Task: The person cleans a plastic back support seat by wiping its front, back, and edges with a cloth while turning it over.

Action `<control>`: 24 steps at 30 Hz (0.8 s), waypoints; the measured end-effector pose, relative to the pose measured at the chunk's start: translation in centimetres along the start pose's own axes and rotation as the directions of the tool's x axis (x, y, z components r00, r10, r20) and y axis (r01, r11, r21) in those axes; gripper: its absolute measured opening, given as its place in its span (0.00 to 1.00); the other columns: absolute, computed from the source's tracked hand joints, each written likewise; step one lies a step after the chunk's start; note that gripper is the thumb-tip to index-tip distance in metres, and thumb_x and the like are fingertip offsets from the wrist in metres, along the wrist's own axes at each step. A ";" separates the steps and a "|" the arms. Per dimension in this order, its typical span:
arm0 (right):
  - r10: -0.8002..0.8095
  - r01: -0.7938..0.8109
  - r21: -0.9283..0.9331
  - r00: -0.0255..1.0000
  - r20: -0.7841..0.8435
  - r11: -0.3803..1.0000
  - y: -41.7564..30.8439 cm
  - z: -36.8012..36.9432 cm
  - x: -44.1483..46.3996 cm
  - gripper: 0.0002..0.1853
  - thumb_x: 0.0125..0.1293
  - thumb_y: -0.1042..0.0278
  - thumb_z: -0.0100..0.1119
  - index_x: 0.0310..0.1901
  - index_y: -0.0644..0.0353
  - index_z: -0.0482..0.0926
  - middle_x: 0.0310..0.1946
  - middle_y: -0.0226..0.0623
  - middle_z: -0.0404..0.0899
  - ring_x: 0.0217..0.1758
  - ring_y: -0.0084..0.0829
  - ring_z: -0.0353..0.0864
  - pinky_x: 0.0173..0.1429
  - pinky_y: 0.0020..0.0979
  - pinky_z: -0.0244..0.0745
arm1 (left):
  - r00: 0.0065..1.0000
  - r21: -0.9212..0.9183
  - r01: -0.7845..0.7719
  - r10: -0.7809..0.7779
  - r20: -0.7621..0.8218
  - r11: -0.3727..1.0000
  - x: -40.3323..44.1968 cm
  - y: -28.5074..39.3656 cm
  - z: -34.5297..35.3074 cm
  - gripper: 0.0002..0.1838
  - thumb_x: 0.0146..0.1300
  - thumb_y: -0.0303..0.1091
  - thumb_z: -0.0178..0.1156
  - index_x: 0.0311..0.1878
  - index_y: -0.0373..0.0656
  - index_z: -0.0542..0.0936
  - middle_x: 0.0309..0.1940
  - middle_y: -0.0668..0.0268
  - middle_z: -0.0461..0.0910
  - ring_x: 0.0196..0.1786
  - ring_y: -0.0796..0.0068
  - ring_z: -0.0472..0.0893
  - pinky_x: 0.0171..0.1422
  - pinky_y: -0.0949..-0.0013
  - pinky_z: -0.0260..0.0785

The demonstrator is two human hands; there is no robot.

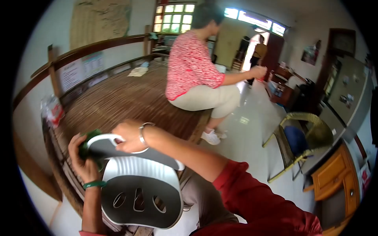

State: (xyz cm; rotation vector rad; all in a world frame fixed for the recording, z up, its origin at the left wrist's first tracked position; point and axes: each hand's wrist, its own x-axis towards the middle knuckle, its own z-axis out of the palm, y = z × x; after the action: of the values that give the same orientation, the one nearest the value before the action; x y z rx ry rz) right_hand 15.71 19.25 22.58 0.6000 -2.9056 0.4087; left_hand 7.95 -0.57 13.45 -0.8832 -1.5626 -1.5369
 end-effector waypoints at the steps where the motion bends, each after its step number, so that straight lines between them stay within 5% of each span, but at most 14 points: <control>1: 0.009 -0.009 -0.017 1.000 0.011 1.000 -0.2 0.0 0.2 0.10 0.54 0.62 0.63 0.31 0.60 0.82 0.31 0.48 0.83 0.39 0.48 0.83 0.46 0.44 0.76 | 1.000 -0.022 -0.007 0.007 -0.005 1.000 0.1 0.2 0.4 0.30 0.39 0.09 0.42 0.47 0.37 0.79 0.55 0.57 0.75 0.63 0.60 0.72 0.71 0.63 0.58; 5: 0.044 -0.045 0.012 0.998 0.033 0.999 -2.1 0.4 1.4 0.10 0.51 0.66 0.60 0.29 0.64 0.83 0.31 0.53 0.83 0.39 0.50 0.84 0.44 0.44 0.78 | 0.989 0.136 -0.132 0.121 0.081 0.982 1.7 2.8 0.2 0.30 0.37 0.08 0.42 0.45 0.36 0.79 0.52 0.56 0.76 0.58 0.59 0.75 0.68 0.64 0.62; 14: 0.103 -0.105 0.069 0.994 0.035 0.992 -2.4 0.5 1.1 0.10 0.49 0.70 0.58 0.30 0.65 0.84 0.32 0.52 0.84 0.39 0.47 0.85 0.44 0.40 0.79 | 0.948 0.254 -0.192 0.112 0.299 0.948 1.7 6.1 2.1 0.30 0.38 0.09 0.41 0.46 0.36 0.79 0.53 0.55 0.77 0.59 0.55 0.76 0.66 0.62 0.66; 16: 0.131 -0.132 0.027 0.991 0.041 0.991 -2.5 0.6 1.2 0.10 0.49 0.69 0.59 0.30 0.64 0.85 0.33 0.51 0.84 0.40 0.46 0.85 0.44 0.40 0.79 | 0.950 0.168 -0.132 0.077 0.303 0.977 1.6 7.4 2.7 0.28 0.41 0.12 0.43 0.48 0.35 0.79 0.56 0.54 0.77 0.61 0.53 0.76 0.68 0.59 0.65; 17: 0.157 -0.157 -0.010 0.986 0.047 0.988 -2.5 0.7 1.3 0.09 0.49 0.69 0.59 0.30 0.63 0.85 0.33 0.50 0.84 0.40 0.46 0.85 0.44 0.40 0.78 | 0.911 0.138 -0.159 0.092 0.402 0.978 1.9 7.4 2.0 0.25 0.52 0.18 0.46 0.56 0.34 0.76 0.61 0.51 0.74 0.66 0.53 0.72 0.71 0.59 0.62; 18: 0.155 -0.155 -0.011 0.987 0.050 0.988 -2.6 0.6 1.3 0.09 0.49 0.69 0.59 0.30 0.63 0.85 0.33 0.50 0.84 0.40 0.46 0.85 0.44 0.40 0.78 | 0.913 0.139 -0.157 0.090 0.399 0.978 1.9 7.7 2.0 0.25 0.52 0.18 0.46 0.56 0.34 0.76 0.61 0.51 0.74 0.66 0.53 0.72 0.71 0.59 0.62; 21: 0.104 -0.105 0.036 0.994 0.042 0.994 -2.6 0.5 1.0 0.10 0.48 0.68 0.60 0.31 0.62 0.85 0.34 0.48 0.85 0.42 0.46 0.84 0.45 0.40 0.78 | 0.917 -0.125 0.058 -0.003 0.400 0.990 1.7 8.0 2.1 0.25 0.74 0.37 0.40 0.69 0.32 0.65 0.69 0.50 0.67 0.73 0.58 0.64 0.77 0.60 0.52; 24: 0.144 -0.144 0.016 0.989 0.015 0.989 -2.7 0.5 1.0 0.11 0.49 0.66 0.61 0.31 0.62 0.85 0.34 0.49 0.85 0.42 0.47 0.84 0.46 0.41 0.79 | 0.937 -0.345 0.227 -0.108 0.331 0.911 2.0 7.2 1.8 0.24 0.75 0.34 0.40 0.69 0.32 0.65 0.70 0.51 0.66 0.74 0.58 0.63 0.78 0.60 0.51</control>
State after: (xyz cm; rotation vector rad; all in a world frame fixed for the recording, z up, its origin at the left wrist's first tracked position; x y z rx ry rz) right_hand 15.85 16.34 22.92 0.3977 -2.9716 0.4498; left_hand 13.25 1.42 18.67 -1.2812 -1.6147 -1.9452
